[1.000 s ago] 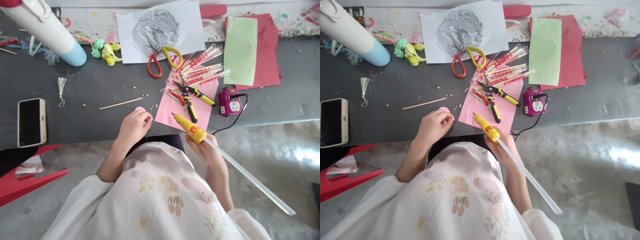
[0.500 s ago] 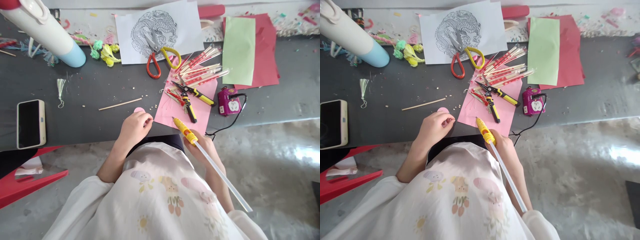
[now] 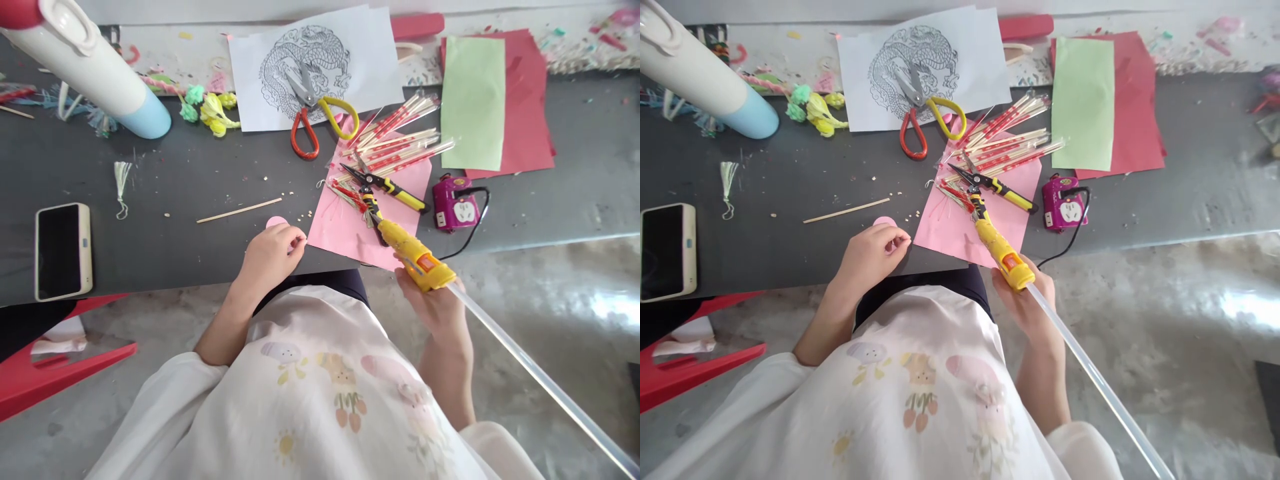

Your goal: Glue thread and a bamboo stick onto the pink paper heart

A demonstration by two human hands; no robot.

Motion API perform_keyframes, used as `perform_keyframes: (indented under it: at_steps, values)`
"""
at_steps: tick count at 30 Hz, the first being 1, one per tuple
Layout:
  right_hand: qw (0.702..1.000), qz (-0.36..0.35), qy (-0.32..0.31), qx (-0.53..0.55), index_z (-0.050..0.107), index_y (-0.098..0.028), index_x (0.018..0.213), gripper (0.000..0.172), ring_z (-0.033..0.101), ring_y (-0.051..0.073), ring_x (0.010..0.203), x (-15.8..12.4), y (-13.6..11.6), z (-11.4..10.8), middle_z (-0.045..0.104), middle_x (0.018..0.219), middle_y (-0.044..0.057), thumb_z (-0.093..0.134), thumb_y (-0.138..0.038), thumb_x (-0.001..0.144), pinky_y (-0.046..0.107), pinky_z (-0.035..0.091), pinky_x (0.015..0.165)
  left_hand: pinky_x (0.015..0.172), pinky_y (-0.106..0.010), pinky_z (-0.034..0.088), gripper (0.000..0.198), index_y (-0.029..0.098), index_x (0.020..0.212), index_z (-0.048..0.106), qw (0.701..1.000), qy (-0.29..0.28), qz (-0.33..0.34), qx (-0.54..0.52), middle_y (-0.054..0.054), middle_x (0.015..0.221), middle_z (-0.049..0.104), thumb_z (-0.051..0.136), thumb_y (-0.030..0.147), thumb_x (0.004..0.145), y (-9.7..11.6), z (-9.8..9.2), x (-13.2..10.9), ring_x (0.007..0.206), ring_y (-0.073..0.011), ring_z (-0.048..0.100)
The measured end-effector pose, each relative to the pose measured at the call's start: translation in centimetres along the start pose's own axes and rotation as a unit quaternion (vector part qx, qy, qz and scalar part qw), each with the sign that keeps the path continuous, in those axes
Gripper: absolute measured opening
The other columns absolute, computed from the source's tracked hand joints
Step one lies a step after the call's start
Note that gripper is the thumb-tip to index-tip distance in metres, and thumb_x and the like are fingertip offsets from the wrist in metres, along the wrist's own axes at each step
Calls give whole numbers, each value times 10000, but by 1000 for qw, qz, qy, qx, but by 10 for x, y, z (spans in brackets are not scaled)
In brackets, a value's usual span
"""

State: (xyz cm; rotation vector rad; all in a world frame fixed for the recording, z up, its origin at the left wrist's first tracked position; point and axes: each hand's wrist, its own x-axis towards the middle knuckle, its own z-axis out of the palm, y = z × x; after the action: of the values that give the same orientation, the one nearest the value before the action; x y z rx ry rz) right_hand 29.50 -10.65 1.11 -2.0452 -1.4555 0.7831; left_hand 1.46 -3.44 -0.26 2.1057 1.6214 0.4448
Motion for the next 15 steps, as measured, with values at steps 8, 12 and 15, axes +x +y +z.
perform_keyframes:
  at_steps: [8, 12, 15]
  values:
    - [997, 0, -15, 77, 707, -182, 992, 293, 573, 162, 589, 3, -3, 12, 635, 709, 36, 656, -381, 782, 277, 458, 493, 605, -268, 367, 135, 224, 820, 650, 999, -25, 8, 43, 3, 801, 657, 533, 213, 887, 2, 8, 8, 747, -146, 578]
    - [997, 11, -29, 72, 700, -196, 1004, 309, 548, 152, 578, 2, -5, 14, 649, 739, 38, 671, -397, 770, 276, 439, 479, 618, -298, 364, 212, 210, 811, 652, 991, -23, 45, 122, -38, 829, 665, 475, 226, 927, 7, 12, 15, 818, -190, 596]
    - [996, -4, -43, 75, 694, -199, 993, 288, 530, 149, 557, 2, -4, 16, 606, 667, 18, 652, -402, 793, 280, 434, 485, 662, -317, 385, 239, 198, 808, 662, 986, -32, 65, 149, -57, 829, 663, 463, 224, 937, 10, 15, 19, 810, -202, 608]
